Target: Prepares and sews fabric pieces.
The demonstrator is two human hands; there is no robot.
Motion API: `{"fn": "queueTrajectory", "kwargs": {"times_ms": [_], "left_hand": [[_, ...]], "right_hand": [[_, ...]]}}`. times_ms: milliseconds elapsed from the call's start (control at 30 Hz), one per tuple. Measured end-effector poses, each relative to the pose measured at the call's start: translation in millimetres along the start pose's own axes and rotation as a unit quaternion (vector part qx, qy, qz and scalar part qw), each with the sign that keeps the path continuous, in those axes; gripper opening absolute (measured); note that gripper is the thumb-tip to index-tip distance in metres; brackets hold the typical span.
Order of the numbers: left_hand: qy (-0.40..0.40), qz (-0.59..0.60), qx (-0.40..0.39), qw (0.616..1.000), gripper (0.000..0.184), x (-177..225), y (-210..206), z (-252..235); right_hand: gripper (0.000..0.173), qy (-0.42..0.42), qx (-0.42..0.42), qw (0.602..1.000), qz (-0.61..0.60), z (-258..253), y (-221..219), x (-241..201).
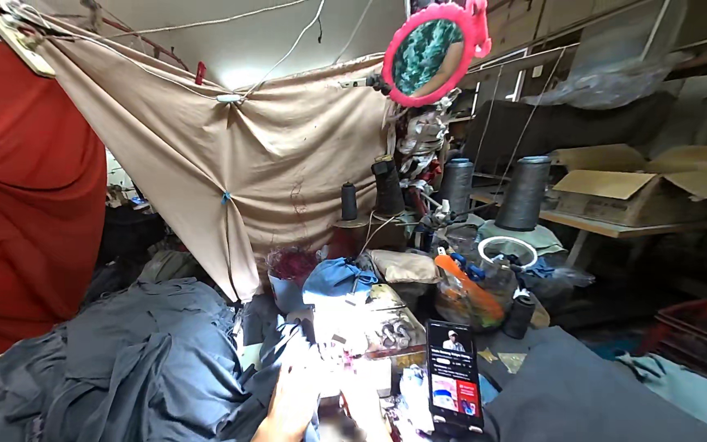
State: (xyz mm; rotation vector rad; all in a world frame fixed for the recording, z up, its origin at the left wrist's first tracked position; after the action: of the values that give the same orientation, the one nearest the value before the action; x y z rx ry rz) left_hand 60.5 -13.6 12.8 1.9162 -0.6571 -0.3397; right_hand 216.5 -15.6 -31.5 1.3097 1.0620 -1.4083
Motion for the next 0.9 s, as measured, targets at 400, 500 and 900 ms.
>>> {"fn": "queueTrajectory", "kwargs": {"times_ms": [400, 500, 900], "left_hand": [[0.119, 0.03, -0.066, 0.99, 0.049, 6, 11, -5], [0.076, 0.051, 0.042, 0.995, 0.041, 7, 13, 18], [0.073, 0.056, -0.038, 0.995, 0.019, 36, 39, 48]], "right_hand": [[0.023, 0.046, 0.018, 0.998, 0.032, 8, 2, 9], [0.034, 0.158, 0.059, 0.974, 0.151, 17, 5, 4], [0.026, 0.238, 0.019, 0.928, 0.285, 37, 30, -6]]}}
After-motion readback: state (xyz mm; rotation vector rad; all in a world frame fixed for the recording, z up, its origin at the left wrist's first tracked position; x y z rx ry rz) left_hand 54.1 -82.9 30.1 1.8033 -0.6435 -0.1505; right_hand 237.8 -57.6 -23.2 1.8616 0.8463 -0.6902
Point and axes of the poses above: each hand's wrist, its own z-axis away from the middle knuckle, its own y-axis out of the back of the hand, x = y × z, the point moved 2 cm from there along -z, towards the middle knuckle, and after that the axes turned 6 degrees about -z, right-handed, at the moved point
